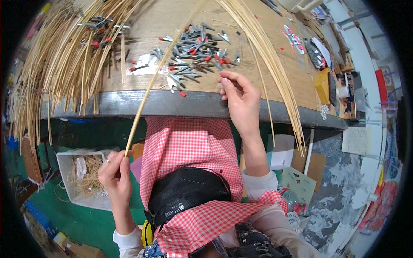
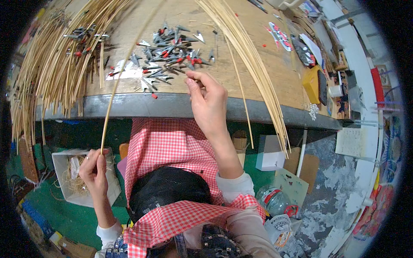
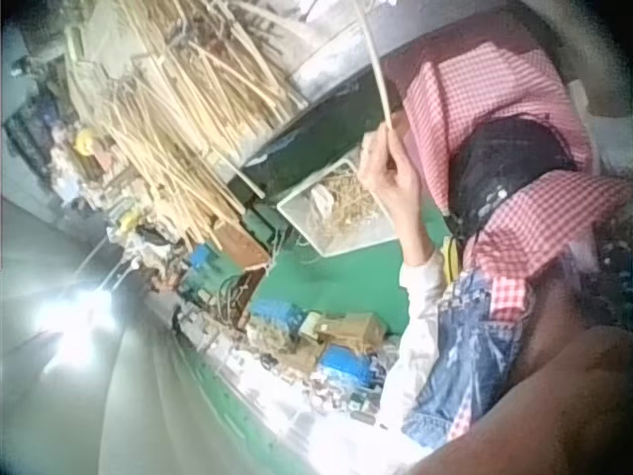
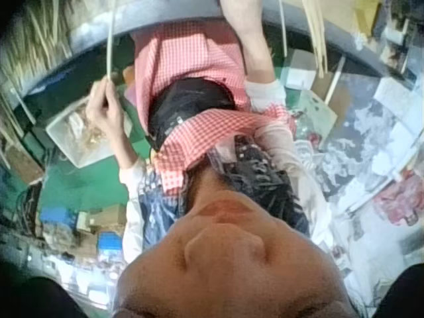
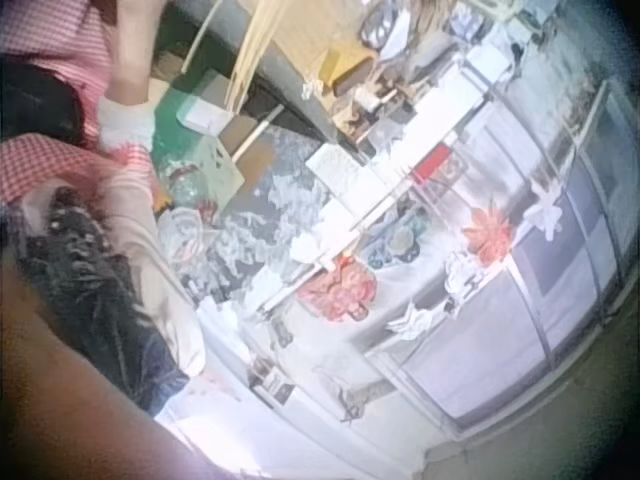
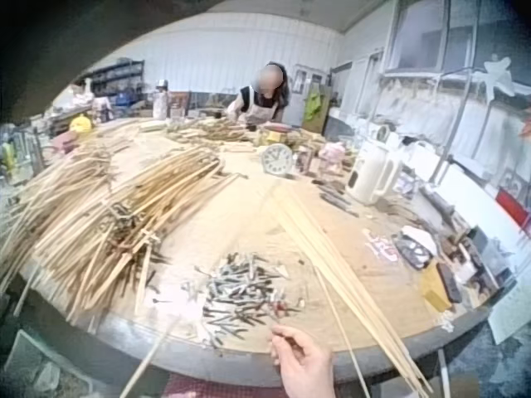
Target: The person is assembling long bamboo sticks into bundles or frames using clips and bindings.
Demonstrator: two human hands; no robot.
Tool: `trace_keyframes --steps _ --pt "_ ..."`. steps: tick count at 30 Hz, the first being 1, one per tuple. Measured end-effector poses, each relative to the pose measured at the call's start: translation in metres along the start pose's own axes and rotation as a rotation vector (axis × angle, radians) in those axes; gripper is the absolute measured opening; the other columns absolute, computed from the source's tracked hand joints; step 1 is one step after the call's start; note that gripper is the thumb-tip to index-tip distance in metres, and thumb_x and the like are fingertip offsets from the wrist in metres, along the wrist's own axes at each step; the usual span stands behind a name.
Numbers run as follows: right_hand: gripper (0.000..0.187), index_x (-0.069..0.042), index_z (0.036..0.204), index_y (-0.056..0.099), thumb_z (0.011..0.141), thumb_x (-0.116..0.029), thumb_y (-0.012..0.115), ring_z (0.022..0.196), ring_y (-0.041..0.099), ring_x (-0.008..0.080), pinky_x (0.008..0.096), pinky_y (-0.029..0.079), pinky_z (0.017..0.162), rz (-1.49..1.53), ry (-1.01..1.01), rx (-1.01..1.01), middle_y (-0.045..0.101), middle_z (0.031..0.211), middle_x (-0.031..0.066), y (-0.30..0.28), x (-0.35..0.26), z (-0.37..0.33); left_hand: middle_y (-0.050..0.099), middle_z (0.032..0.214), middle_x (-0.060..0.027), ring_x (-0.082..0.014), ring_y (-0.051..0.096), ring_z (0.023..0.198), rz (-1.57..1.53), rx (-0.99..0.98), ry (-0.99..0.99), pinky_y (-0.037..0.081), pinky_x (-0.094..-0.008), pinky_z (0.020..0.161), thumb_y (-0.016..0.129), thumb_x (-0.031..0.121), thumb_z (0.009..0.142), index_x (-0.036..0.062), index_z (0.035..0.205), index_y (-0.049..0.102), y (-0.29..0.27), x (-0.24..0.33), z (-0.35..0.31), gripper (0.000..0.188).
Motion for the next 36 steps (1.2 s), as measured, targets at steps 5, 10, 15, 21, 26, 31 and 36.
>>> trace_keyframes --steps 5,10,15,21,26,31,36 --pt "0.022 0.003 0.100 0.064 0.078 0.001 0.062 0.078 0.060 0.0323 0.0355 0.049 0.071 -0.499 -0.494 -0.085 0.060 0.091 0.0186 0.039 -0.008 0.007 0.048 0.064 -0.0015 -0.0079 0.041 0.057 -0.176 0.008 -0.189 0.028 -0.0232 0.050 0.056 0.000 0.086 -0.0060 0.092 0.067 -0.002 -0.012 -0.010 0.014" --pt "0.023 0.004 0.091 0.062 0.072 0.010 0.053 0.089 0.058 0.0355 0.0442 0.049 0.074 -0.871 -0.463 -0.156 0.055 0.091 0.0216 0.053 0.007 0.015 0.056 0.068 -0.0051 -0.0086 0.047 0.060 -0.347 -0.020 -0.252 0.032 -0.0227 0.051 0.057 -0.002 0.084 -0.0065 0.093 0.067 0.011 -0.013 -0.010 0.015" --pt "0.025 0.005 0.097 0.060 0.074 0.010 0.053 0.084 0.058 0.0355 0.0395 0.049 0.073 -0.837 -0.565 -0.049 0.057 0.092 0.0185 0.033 -0.021 -0.002 0.060 0.069 -0.0082 -0.0115 0.050 0.060 -0.307 -0.088 -0.185 0.036 -0.0241 0.053 0.058 -0.003 0.083 -0.0062 0.092 0.067 0.018 0.000 -0.001 0.014" --pt "0.017 0.007 0.102 0.059 0.088 0.003 0.050 0.066 0.056 0.0155 0.0258 0.047 0.061 -0.046 -0.006 -0.393 0.059 0.087 0.0116 0.033 -0.032 -0.063 0.059 0.066 -0.0109 -0.0151 0.051 0.055 -0.308 -0.093 0.022 0.037 -0.0257 0.050 0.062 -0.004 0.079 -0.0058 0.092 0.067 0.034 0.012 0.008 0.014" --pt "0.018 0.012 0.101 0.060 0.086 0.010 0.051 0.061 0.054 0.0108 0.0207 0.047 0.055 0.031 -0.004 -0.412 0.057 0.078 0.0096 0.048 -0.034 -0.089 0.057 0.065 -0.0104 -0.0153 0.050 0.053 -0.348 -0.107 0.108 0.036 -0.0273 0.047 0.064 -0.002 0.079 -0.0057 0.093 0.067 0.045 0.020 0.007 0.015" --pt "0.017 0.013 0.099 0.061 0.084 0.012 0.053 0.056 0.053 0.0105 0.0216 0.047 0.050 0.050 -0.026 -0.396 0.058 0.076 0.0109 0.050 -0.022 -0.096 0.056 0.064 -0.0097 -0.0149 0.050 0.053 -0.365 -0.152 0.080 0.036 -0.0272 0.047 0.064 -0.001 0.079 -0.0042 0.094 0.067 0.048 0.019 0.002 0.015" --pt "0.018 0.008 0.102 0.061 0.086 0.007 0.053 0.055 0.054 0.0102 0.0216 0.046 0.049 0.128 0.010 -0.438 0.059 0.075 0.0094 0.045 -0.017 -0.099 0.055 0.064 -0.0089 -0.0143 0.049 0.054 -0.397 -0.201 0.044 0.036 -0.0270 0.048 0.062 0.001 0.082 -0.0030 0.095 0.068 0.049 0.023 0.000 0.014"
Point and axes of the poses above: each hand's wrist, its own z-axis towards the middle knuckle, its own y-axis out of the palm, x = y × z, the point moved 3 cm from there along z, towards the middle knuckle
